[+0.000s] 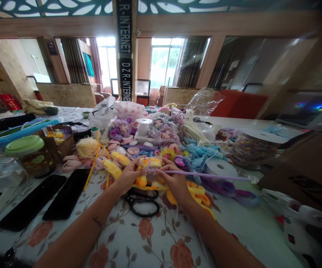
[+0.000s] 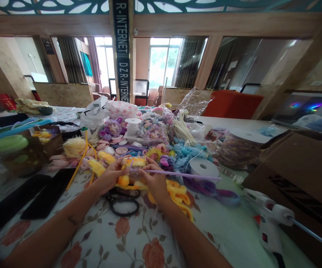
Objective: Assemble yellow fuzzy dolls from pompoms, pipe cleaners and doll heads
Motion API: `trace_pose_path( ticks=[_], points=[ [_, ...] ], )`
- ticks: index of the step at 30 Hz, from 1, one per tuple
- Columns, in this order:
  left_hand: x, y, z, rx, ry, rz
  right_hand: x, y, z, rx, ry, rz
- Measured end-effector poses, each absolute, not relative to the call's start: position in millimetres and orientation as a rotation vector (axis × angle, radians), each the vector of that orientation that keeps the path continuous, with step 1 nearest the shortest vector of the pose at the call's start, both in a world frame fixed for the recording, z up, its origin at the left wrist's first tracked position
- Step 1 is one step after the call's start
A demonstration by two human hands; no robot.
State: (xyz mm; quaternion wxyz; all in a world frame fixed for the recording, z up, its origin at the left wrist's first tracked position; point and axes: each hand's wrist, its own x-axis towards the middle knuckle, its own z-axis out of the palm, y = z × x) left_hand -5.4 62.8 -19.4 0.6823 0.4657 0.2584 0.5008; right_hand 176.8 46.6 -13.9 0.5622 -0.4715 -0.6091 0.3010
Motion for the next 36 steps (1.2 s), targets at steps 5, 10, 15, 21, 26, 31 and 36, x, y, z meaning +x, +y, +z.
trace_pose_path(
  ticks=[5,10,15,21,26,31,36],
  points=[
    [-3.8,62.9,-18.9,1.034,0.594,1.116,178.1,46.9,-15.2,-1.105,-1.435,0.739],
    [-0.9,63.0,-20.0,1.037,0.638,1.129,176.9,46.0,-15.0,-1.094,-1.421,0.733],
    [-0.2,63.0,-18.2,1.043,0.64,1.119,177.6,46.1,-14.4,-1.109,-1.43,0.728],
    [-8.1,59.5,-12.4,1.299,1.033,1.369,179.3,41.6,-9.0,-1.085,-1.383,0.753],
    [-10.5,41.4,-1.5,1.531,1.248,1.583,183.8,28.5,4.7,-1.107,-1.347,0.8],
    [-1.7,23.7,1.8,1.584,1.201,1.393,192.7,16.1,16.3,-1.106,-1.33,0.788],
    [6.6,12.6,1.2,1.452,1.047,1.177,197.5,4.2,19.2,-1.045,-1.337,0.88]
  ],
)
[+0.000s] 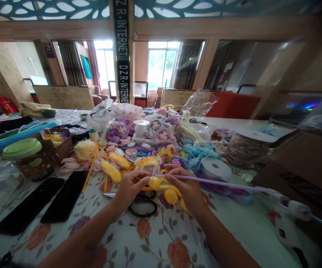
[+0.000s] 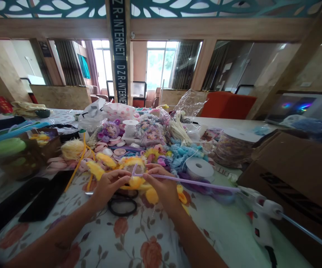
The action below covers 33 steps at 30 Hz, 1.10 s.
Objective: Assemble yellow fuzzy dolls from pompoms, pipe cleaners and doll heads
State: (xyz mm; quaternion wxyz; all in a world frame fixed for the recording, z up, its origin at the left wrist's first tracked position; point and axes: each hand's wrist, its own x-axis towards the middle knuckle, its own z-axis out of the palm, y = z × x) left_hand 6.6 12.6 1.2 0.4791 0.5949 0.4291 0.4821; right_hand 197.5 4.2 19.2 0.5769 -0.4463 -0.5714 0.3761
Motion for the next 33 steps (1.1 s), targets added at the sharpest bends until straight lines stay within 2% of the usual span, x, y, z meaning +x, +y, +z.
trace_pose_path(
  ticks=[22,26,33],
  points=[
    [7.3,4.0,1.0,1.252,0.698,0.915,184.4,-10.7,12.4,-0.963,-1.295,1.343],
    [9.0,4.8,-2.5,1.144,0.664,0.992,179.8,-10.4,5.4,-0.99,-1.316,1.273],
    [10.4,4.4,-0.3,1.211,0.804,1.139,175.1,-15.8,2.1,-1.012,-1.52,0.887]
  ],
)
